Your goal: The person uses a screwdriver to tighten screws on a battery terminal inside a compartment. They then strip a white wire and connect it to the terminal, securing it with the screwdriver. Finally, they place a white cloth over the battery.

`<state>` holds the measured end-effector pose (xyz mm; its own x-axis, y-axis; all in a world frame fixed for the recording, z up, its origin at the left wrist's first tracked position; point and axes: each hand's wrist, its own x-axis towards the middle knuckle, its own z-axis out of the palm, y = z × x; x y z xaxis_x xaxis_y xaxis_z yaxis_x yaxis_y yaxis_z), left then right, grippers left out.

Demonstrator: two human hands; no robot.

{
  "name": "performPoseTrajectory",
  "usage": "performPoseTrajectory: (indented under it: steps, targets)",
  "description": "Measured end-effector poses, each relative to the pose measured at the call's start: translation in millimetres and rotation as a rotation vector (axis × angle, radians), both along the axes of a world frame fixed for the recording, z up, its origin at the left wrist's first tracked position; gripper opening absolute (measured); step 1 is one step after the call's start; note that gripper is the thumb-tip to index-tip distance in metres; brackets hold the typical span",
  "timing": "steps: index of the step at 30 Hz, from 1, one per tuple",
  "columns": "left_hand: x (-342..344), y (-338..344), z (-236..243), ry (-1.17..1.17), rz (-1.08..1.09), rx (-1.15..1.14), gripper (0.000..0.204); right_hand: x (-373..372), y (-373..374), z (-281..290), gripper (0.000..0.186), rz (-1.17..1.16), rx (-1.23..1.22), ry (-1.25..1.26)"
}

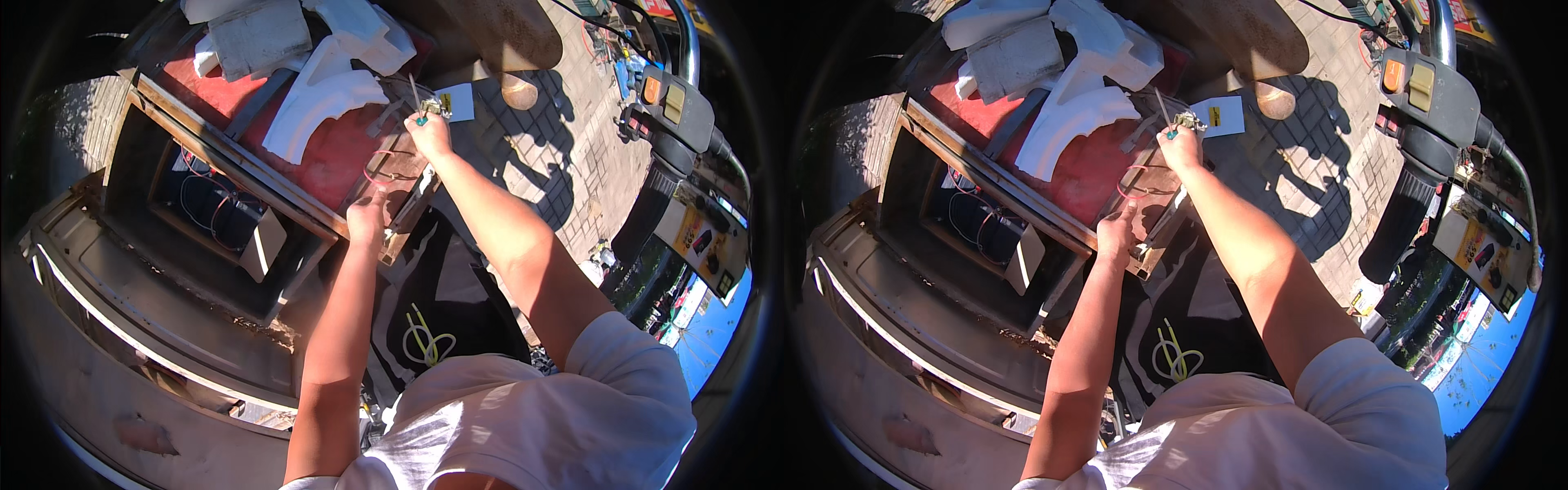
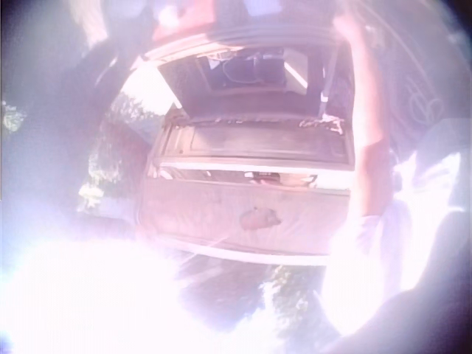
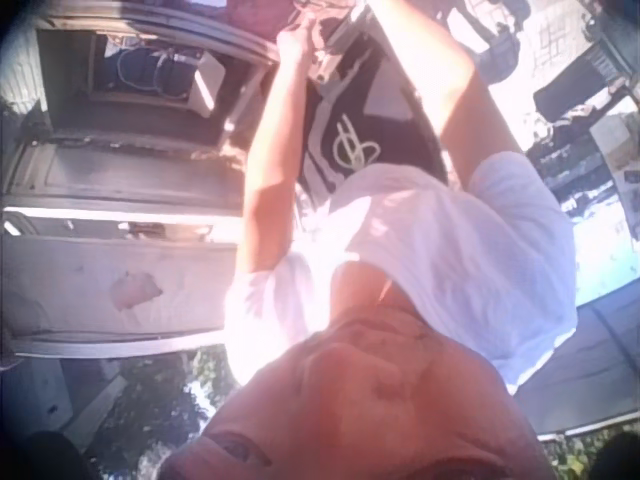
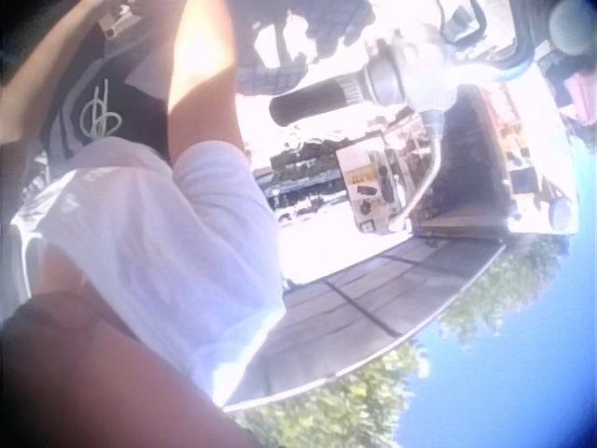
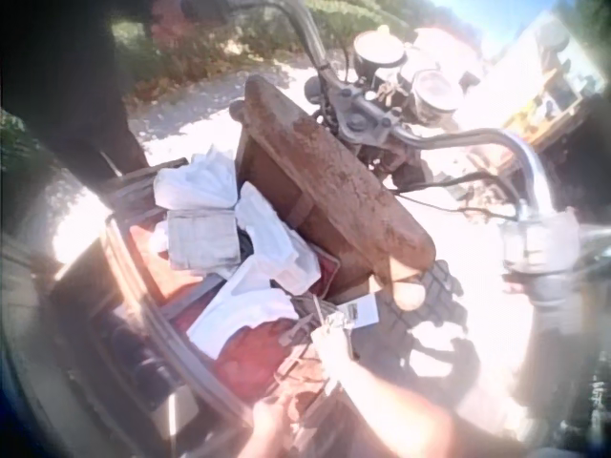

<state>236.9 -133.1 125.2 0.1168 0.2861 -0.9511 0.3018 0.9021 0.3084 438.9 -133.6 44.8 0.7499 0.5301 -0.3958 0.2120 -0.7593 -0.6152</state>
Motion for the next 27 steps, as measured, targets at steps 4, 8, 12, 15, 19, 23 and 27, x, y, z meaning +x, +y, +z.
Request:
performPoseTrajectory:
  steps: [4,8,12,15,19,23,27]
  targets:
    - [23.7,-5.5,-31.1,0.107,0.137,-0.068,0.033,7.2,2.5,4.3,0.014,-0.114,0.002,0.241]
    - [18.0,-3.1,-40.1,0.186,0.041,0.030,0.034,2.8,2.7,7.4,0.018,0.009,-0.133,0.030]
    - [-10.6,6.4,-12.6,0.203,0.195,-0.019,0.039,-4.5,14.3,2.9,0.022,0.112,-0.298,-0.099]
    - [-16.5,16.0,14.6,0.164,0.155,0.371,0.033,-8.7,26.4,-2.2,0.024,0.105,-0.448,-0.137]
    - [14.1,52.9,15.3,0.053,-0.289,0.559,0.036,-13.9,36.4,-9.4,0.024,-0.032,-0.540,-0.102]
    - [67.2,108.7,-29.8,0.045,-0.788,0.827,0.040,-15.2,33.4,-20.4,0.023,-0.053,-0.540,-0.108]
    - [72.8,138.6,-50.0,0.028,-0.946,0.829,0.034,-16.0,23.0,-33.3,0.037,-0.143,-0.491,-0.117]
